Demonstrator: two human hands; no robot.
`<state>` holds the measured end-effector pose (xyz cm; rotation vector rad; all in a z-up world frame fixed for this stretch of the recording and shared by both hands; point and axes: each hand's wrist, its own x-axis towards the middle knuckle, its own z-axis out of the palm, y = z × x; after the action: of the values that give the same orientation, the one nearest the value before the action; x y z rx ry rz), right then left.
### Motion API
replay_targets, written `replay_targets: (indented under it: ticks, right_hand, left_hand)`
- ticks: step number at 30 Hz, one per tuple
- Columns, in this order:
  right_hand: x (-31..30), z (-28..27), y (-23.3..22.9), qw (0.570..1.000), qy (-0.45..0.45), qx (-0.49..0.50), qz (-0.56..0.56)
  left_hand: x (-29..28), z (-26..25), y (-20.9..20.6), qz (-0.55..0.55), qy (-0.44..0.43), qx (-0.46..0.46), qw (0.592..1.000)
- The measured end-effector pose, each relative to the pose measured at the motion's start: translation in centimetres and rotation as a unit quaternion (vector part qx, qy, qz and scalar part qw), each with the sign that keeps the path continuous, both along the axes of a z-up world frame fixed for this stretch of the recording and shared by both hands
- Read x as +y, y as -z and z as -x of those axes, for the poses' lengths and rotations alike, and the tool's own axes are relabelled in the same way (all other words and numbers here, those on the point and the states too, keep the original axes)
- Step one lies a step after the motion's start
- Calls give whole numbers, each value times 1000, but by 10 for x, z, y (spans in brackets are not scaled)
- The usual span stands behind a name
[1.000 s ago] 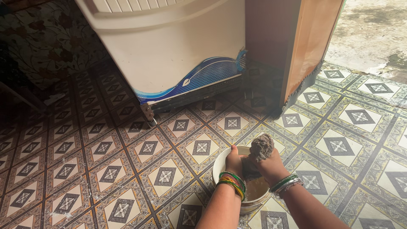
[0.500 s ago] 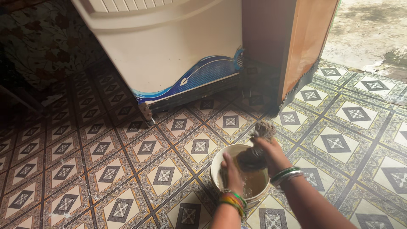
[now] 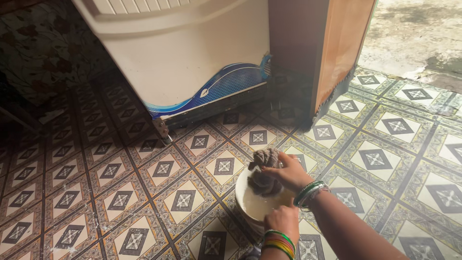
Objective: The person scrubs the tiled floor by hand using a damp cloth and periodically rinses the cloth in a white bucket of water.
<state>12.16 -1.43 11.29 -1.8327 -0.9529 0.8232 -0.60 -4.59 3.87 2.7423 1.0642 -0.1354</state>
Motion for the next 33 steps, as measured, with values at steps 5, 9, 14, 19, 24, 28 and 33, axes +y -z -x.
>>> replay_targets:
  ticks: [5, 9, 14, 19, 24, 28, 33]
  right_hand:
    - [-8, 6, -31, 930, 81, 344, -99]
    - [-14, 8, -50, 899, 135, 405, -99]
    - [-9, 19, -53, 872, 119, 454, -138]
    - [-3, 23, -53, 871, 98, 465, -120]
    - [-2, 34, -71, 863, 65, 489, -107]
    - [-10, 41, -91, 856, 85, 504, -81]
    - [-27, 36, -98, 896, 54, 427, -107]
  left_hand:
    - [31, -3, 24, -34, -45, -13, 998]
    - [78, 15, 48, -42, -109, -4, 993]
    - [161, 79, 77, -69, -182, -26, 981]
    - [194, 143, 26, -29, -378, 80, 922]
    - [203, 157, -44, -55, -395, 241, 885]
    - [207, 94, -50, 160, -333, -230, 900]
    - [134, 45, -94, 535, -22, -385, 751]
